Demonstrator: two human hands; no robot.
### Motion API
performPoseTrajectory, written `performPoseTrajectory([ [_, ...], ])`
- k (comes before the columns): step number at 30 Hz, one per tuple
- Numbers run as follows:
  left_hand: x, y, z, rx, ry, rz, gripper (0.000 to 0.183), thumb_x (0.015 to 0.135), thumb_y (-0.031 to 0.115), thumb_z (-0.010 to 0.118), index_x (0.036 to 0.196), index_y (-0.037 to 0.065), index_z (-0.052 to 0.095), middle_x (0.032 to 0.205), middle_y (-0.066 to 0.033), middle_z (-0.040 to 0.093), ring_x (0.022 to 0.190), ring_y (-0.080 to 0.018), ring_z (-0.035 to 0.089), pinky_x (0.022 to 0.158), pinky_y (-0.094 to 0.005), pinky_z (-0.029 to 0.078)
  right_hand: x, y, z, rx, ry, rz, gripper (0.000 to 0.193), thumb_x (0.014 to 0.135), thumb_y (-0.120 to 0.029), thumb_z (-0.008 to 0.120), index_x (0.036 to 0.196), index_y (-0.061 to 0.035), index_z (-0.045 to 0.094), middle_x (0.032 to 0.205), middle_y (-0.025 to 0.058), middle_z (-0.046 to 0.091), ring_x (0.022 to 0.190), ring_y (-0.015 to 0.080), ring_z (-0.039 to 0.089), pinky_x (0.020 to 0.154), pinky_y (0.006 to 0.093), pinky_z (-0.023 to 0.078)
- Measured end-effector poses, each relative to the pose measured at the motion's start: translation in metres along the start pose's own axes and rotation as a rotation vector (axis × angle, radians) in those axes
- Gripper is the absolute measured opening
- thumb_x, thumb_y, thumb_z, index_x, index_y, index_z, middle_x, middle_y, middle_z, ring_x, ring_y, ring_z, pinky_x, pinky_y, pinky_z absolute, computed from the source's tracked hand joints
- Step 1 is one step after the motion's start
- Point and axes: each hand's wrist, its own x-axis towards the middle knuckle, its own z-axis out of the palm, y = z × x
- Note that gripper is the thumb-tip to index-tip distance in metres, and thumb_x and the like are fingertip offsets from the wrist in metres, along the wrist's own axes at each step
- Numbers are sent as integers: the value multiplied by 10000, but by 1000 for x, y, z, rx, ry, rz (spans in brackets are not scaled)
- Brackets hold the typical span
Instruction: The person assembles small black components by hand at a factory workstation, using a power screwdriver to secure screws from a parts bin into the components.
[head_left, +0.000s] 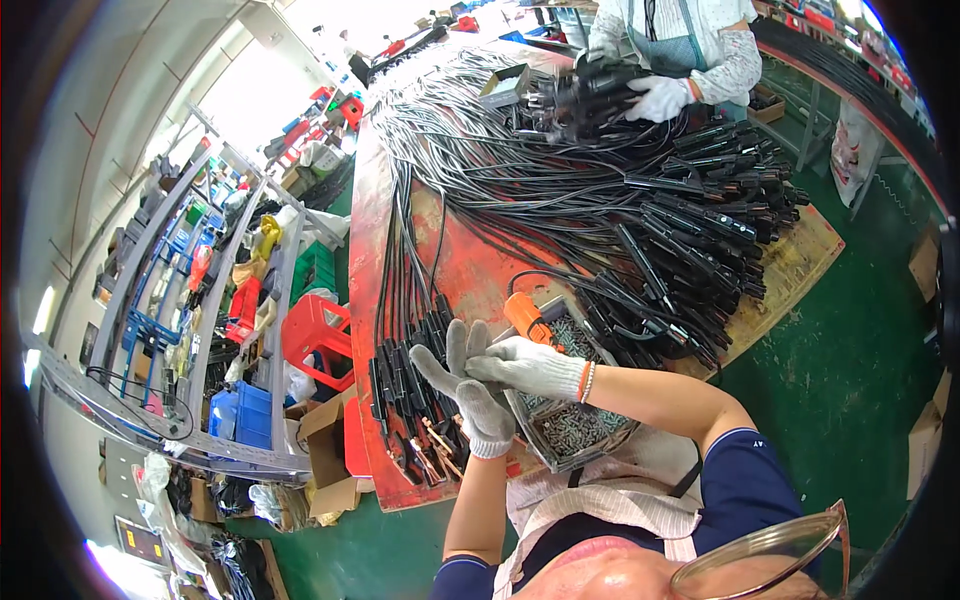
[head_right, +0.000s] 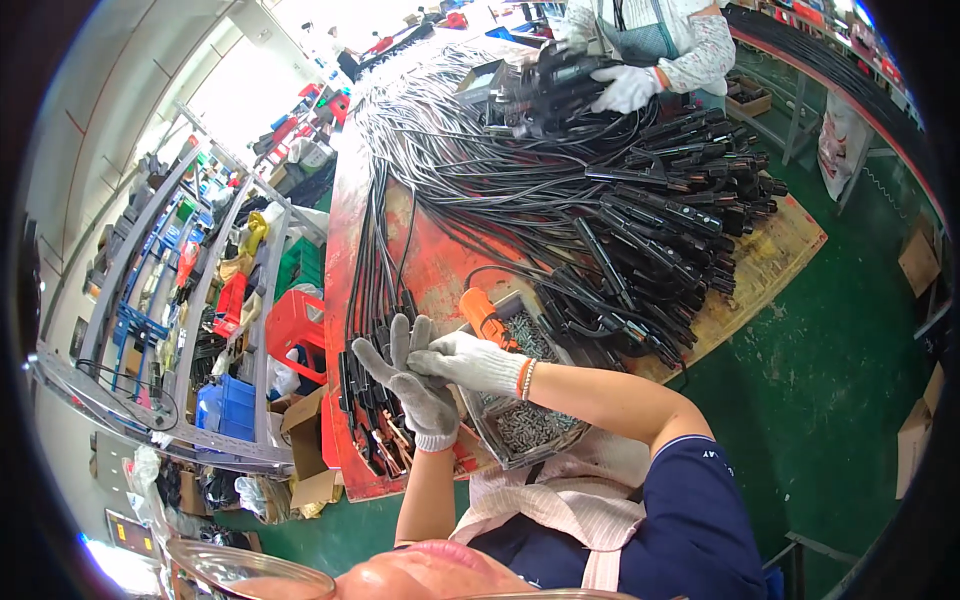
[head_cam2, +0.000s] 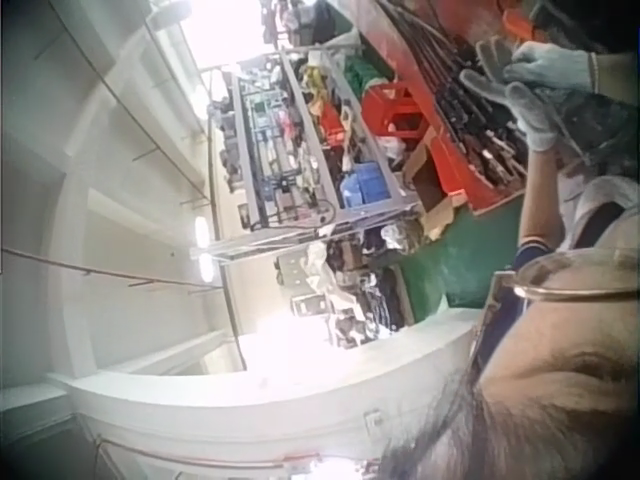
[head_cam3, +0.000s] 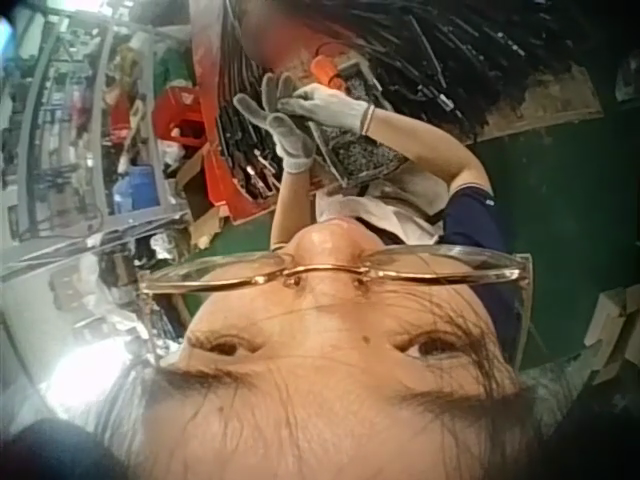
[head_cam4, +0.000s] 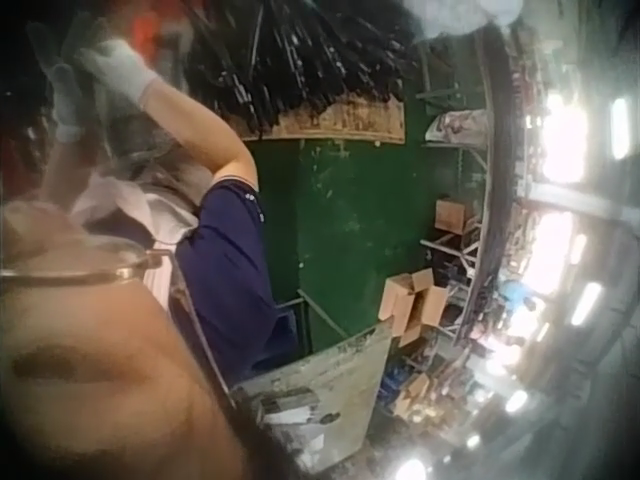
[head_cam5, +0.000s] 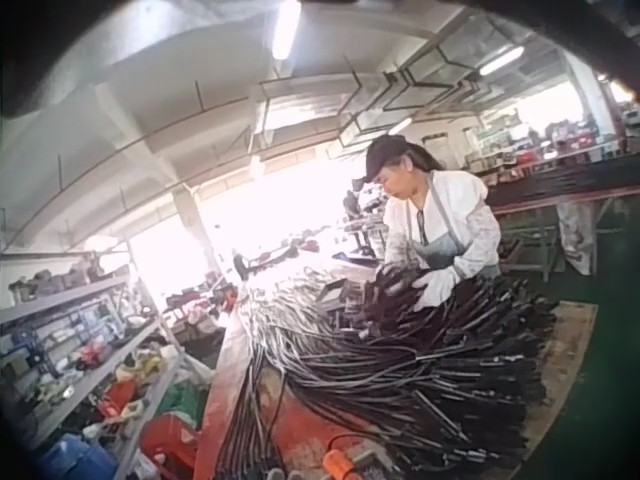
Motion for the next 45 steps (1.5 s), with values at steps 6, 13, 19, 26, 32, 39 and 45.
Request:
performPoseTrajectory([
  [6, -4, -11, -14, -45, -69, 2, 943, 915, 604, 514, 1517, 314, -152, 1541, -162, 286, 1337, -345, 421, 1062, -486, 388, -1, 22, 8, -363, 138, -53, 444, 952, -502, 526, 1126, -118, 662, 969, 150, 687, 898, 256, 675, 771, 349, 512],
  [13, -11, -2, -4, -86, 47, -58, 861, 938, 597, 475, 1532, 321, -83, 1545, -129, 284, 1312, -322, 451, 1092, -462, 365, -22, 5, -3, -1, 35, 118, 591, 936, -567, 520, 1017, -10, 699, 829, 82, 690, 768, 131, 624, 707, 259, 468],
  [19, -20, -1, 6, -62, -90, -74, 929, 896, 644, 506, 1524, 348, -111, 1572, -121, 196, 1367, -334, 361, 1113, -504, 317, -27, 2, -1, 5, 56, 173, 600, 909, -583, 560, 989, -8, 710, 824, 65, 684, 739, 120, 607, 669, 264, 472],
  [26, -19, -2, 7, -120, -65, -47, 819, 944, 592, 461, 1530, 354, -58, 1519, -143, 330, 1304, -306, 468, 1089, -469, 372, -30, 7, 0, -120, 94, 14, 529, 921, -548, 551, 1057, -62, 710, 886, 122, 705, 815, 207, 669, 721, 318, 507],
  [32, -1, 14, 19, -492, 200, -418, 754, 941, 634, 419, 1528, 337, 49, 1429, -146, 429, 1258, -314, 500, 1049, -543, 396, -33, 14, -7, -368, 151, -44, 480, 954, -517, 497, 1030, -94, 711, 931, 164, 693, 919, 313, 673, 785, 372, 520],
  [39, -14, 11, 22, -23, -95, -212, 961, 861, 708, 491, 1516, 369, -124, 1558, -157, 243, 1246, -332, 519, 962, -474, 474, -34, 19, -1, -95, 126, 80, 622, 953, -577, 471, 939, 2, 699, 781, 117, 686, 761, 187, 672, 681, 314, 503],
  [45, -36, 33, 21, -57, -358, -52, 1062, 830, 695, 557, 1497, 363, -200, 1581, -156, 197, 1242, -322, 525, 959, -443, 481, -69, 19, 9, 180, 81, 152, 590, 953, -556, 502, 995, 4, 682, 733, 35, 609, 656, 109, 539, 584, 267, 423],
])
